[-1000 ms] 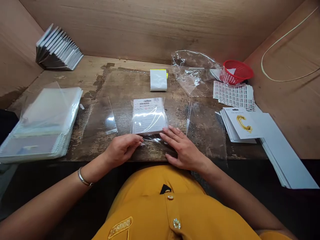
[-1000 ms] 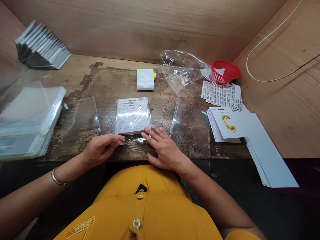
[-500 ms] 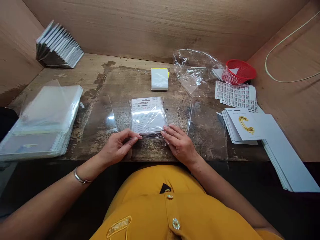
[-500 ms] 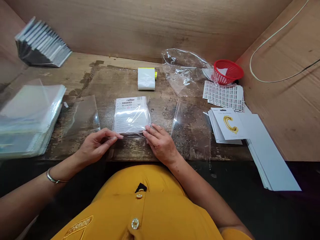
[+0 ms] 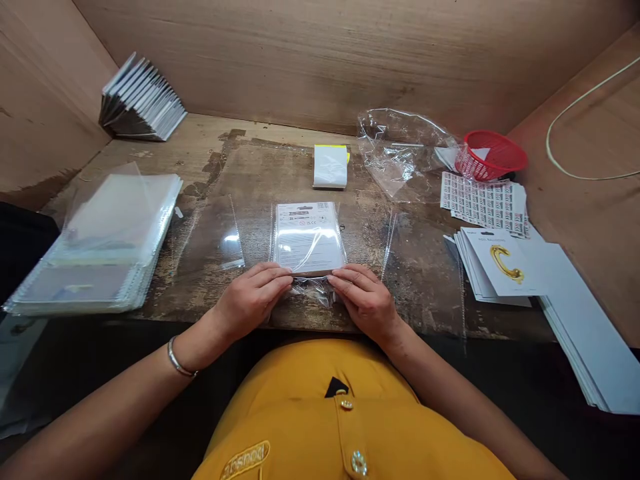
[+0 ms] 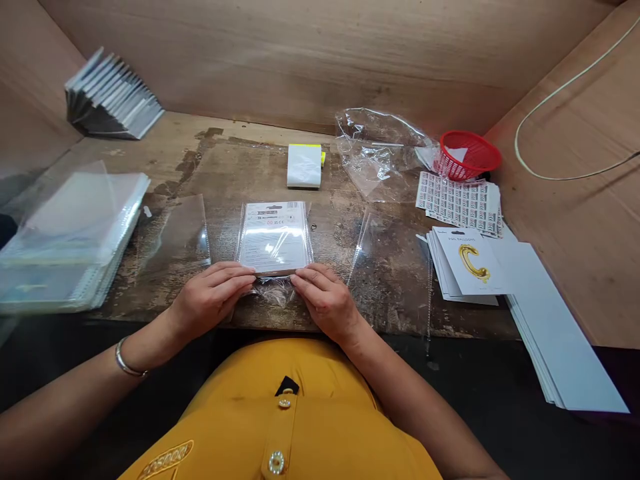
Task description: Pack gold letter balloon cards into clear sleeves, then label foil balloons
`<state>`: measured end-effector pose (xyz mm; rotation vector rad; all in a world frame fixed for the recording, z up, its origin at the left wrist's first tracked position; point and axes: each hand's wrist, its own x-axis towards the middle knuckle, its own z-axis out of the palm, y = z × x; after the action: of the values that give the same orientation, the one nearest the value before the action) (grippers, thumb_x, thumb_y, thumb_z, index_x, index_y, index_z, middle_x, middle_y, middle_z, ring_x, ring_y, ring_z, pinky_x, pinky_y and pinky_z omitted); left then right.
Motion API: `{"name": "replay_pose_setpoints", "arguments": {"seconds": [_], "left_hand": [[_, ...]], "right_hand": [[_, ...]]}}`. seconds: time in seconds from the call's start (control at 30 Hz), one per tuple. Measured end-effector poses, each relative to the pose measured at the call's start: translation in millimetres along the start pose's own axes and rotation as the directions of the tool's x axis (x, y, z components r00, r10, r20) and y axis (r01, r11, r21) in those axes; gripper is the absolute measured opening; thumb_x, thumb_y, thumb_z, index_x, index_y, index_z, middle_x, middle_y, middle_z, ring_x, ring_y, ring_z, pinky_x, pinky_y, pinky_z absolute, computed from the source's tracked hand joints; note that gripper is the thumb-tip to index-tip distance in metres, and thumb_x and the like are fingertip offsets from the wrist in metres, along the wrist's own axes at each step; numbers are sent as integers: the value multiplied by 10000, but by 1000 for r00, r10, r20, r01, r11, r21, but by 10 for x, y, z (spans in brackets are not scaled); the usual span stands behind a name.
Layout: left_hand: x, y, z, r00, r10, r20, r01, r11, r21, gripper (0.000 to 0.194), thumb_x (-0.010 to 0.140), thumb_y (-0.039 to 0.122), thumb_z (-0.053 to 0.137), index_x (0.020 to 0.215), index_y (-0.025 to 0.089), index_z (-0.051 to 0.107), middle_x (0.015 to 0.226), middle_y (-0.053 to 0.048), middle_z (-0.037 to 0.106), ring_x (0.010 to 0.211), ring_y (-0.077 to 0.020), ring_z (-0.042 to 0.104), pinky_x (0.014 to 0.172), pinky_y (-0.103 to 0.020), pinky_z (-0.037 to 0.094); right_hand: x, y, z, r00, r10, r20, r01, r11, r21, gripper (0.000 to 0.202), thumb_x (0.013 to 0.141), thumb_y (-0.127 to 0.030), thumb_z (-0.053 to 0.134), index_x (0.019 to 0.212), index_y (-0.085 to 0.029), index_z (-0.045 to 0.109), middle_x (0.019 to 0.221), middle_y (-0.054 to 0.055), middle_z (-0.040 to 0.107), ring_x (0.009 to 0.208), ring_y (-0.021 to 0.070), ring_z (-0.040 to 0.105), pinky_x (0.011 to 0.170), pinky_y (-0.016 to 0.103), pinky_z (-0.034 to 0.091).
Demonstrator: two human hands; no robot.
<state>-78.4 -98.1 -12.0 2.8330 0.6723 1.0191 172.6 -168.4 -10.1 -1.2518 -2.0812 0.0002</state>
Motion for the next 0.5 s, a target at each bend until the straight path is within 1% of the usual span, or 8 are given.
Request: {"name": "replay_pose_setpoints", "arguments": {"seconds": [0.07, 0.13, 0.23, 0.3, 0.37, 0.4, 0.43, 0.5], "left_hand": [[-19, 7, -1, 1000, -6, -2, 6, 999, -41, 136, 894, 150, 564, 978, 153, 671, 986, -77, 732, 927, -184, 658, 859, -326, 557], [-36, 3, -6, 998, -60, -1, 60, 991, -118, 136, 897, 155, 559, 969, 166, 674, 967, -67, 735, 910, -171, 664, 842, -301, 553], [-36, -12, -26, 971, -239, 23, 237, 940, -246, 152, 913, 183, 532, 938, 179, 682, 951, -57, 735, 883, -150, 675, 825, -263, 538], [-9, -24, -48, 931, -358, 69, 361, 879, -310, 165, 916, 221, 529, 915, 179, 689, 922, -51, 735, 846, -146, 677, 799, -250, 527], [34, -38, -69, 867, -482, 129, 494, 794, -355, 184, 912, 274, 538, 890, 182, 696, 880, -39, 731, 813, -148, 669, 768, -250, 510], [60, -46, -76, 820, -550, 161, 566, 735, -374, 196, 904, 303, 547, 872, 182, 698, 860, -35, 727, 801, -150, 661, 749, -251, 501], [85, -57, -79, 764, -617, 189, 635, 665, -393, 207, 889, 331, 563, 846, 181, 698, 832, -31, 722, 781, -152, 652, 725, -251, 492], [134, -83, -72, 631, -736, 245, 747, 491, -448, 229, 840, 378, 604, 778, 171, 681, 748, -26, 701, 708, -149, 631, 661, -248, 477]], "right_hand": [[64, 24, -57, 997, 72, 36, -76, 990, 115, 229, 917, -173, 538, 1055, -197, 719, 984, 66, 738, 979, 187, 646, 908, 342, 536], [152, 54, -130, 973, 196, 120, -220, 948, 229, 211, 919, -209, 539, 1008, -202, 729, 942, 58, 742, 914, 177, 665, 850, 320, 538], [297, 97, -194, 895, 357, 268, -434, 837, 333, 191, 901, -267, 559, 894, -200, 738, 858, 38, 738, 799, 165, 672, 753, 286, 519], [375, 124, -172, 850, 435, 298, -523, 771, 363, 201, 880, -304, 578, 817, -185, 728, 766, 25, 713, 719, 152, 647, 696, 268, 496], [425, 155, -102, 797, 519, 308, -603, 686, 406, 224, 860, -342, 589, 776, -173, 710, 667, 9, 667, 626, 133, 607, 625, 249, 471], [442, 172, -57, 765, 562, 315, -643, 631, 434, 232, 849, -359, 594, 767, -169, 699, 630, 1, 645, 579, 123, 587, 587, 240, 460], [453, 191, -10, 731, 601, 323, -676, 573, 463, 235, 838, -372, 599, 760, -167, 683, 599, -8, 625, 533, 114, 568, 550, 233, 448], [468, 232, 75, 678, 656, 331, -715, 485, 504, 229, 808, -384, 615, 739, -167, 643, 554, -25, 592, 465, 106, 542, 495, 224, 431]]}}
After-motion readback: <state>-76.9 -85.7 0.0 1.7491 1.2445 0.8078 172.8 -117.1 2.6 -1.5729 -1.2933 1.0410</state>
